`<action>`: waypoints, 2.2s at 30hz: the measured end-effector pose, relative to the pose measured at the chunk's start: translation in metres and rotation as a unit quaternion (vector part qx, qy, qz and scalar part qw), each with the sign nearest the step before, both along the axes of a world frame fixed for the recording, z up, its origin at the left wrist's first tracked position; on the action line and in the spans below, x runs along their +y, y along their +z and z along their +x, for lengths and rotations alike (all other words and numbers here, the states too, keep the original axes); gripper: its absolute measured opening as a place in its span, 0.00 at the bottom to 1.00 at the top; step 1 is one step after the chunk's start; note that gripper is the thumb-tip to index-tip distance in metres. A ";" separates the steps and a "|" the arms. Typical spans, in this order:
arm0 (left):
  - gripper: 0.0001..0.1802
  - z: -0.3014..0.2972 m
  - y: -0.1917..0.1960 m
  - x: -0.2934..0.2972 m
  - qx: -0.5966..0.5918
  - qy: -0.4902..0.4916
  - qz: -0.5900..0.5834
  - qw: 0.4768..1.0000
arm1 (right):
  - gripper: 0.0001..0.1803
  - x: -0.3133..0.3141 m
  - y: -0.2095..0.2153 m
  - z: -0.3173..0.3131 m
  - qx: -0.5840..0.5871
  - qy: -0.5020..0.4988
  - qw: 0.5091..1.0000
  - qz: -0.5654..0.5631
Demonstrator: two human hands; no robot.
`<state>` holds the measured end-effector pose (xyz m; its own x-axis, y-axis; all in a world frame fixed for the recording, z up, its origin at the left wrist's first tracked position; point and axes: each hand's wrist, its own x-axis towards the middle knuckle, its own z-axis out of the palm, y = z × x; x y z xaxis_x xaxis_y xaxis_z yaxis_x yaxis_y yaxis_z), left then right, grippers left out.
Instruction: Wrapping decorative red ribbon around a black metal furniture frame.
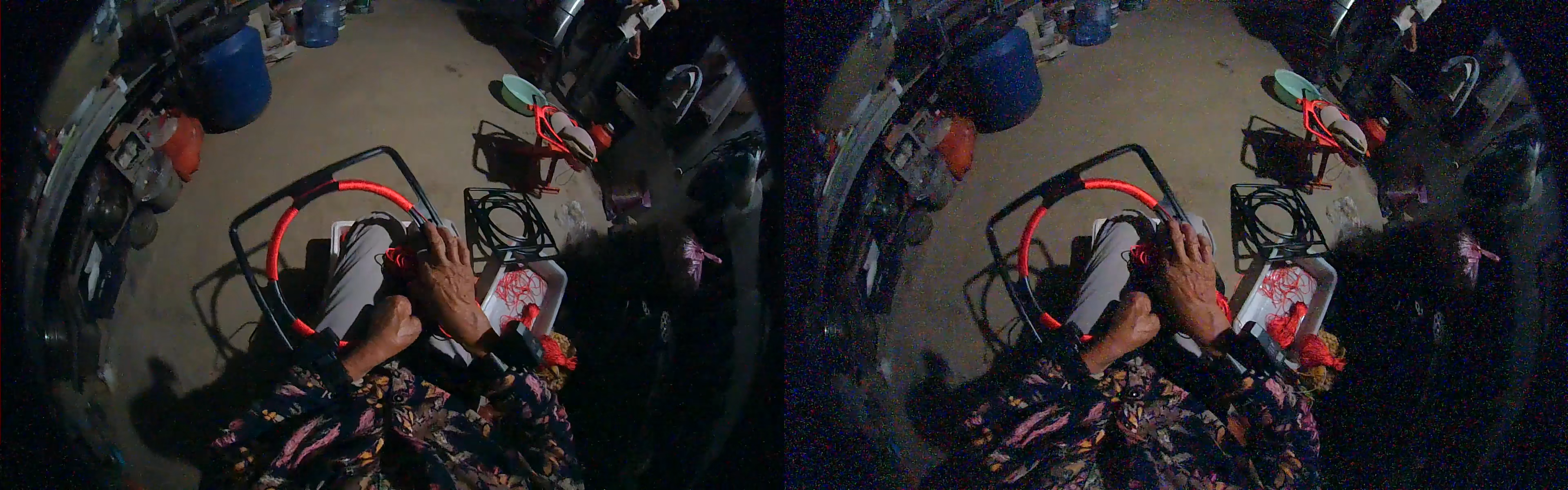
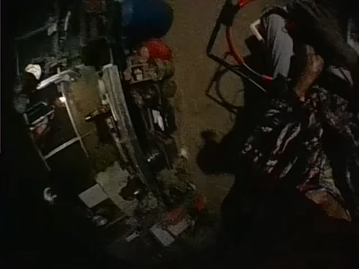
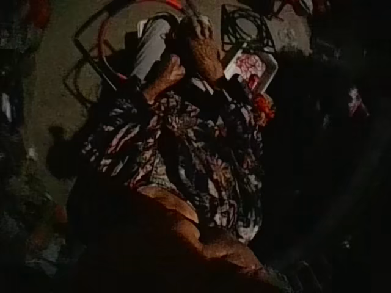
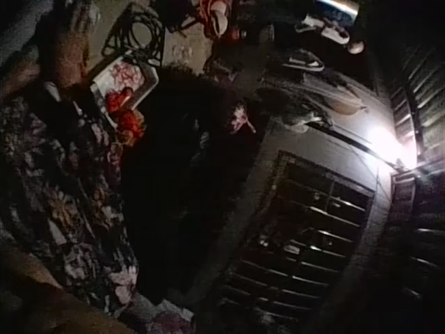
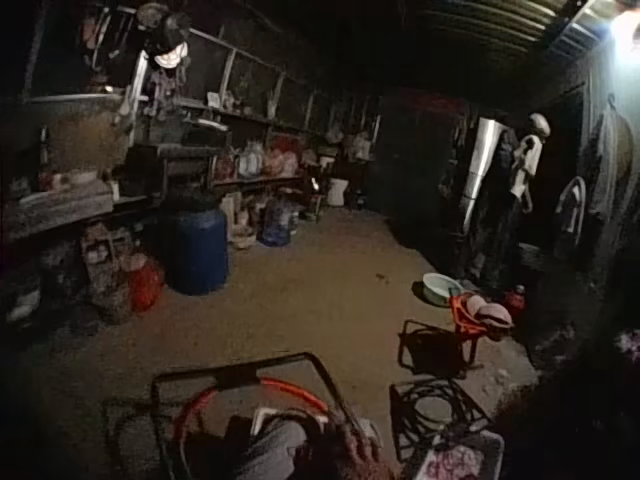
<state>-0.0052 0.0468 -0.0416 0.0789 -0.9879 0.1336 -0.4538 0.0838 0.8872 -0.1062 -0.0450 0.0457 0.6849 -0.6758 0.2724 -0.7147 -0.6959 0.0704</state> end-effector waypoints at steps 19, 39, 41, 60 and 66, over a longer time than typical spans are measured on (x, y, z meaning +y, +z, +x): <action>0.19 0.031 0.010 -0.016 0.138 -0.025 0.129 0.982 | 0.22 0.040 0.059 -0.178 -0.708 -0.201 0.584 0.342; 0.15 0.022 0.049 -0.014 0.281 -0.059 0.243 0.927 | 0.22 0.049 -0.050 -0.156 -0.572 -0.283 0.632 0.439; 0.15 0.022 0.019 -0.014 0.301 -0.053 0.239 0.922 | 0.26 0.051 -0.035 -0.121 -0.512 -0.214 0.681 0.479; 0.10 0.014 -0.004 -0.009 0.430 0.021 0.096 0.898 | 0.12 0.044 -0.003 -0.054 -0.436 -0.149 0.716 0.525; 0.11 0.021 0.023 -0.008 0.344 0.025 0.147 0.927 | 0.24 0.057 -0.030 -0.084 -0.453 -0.046 0.796 0.398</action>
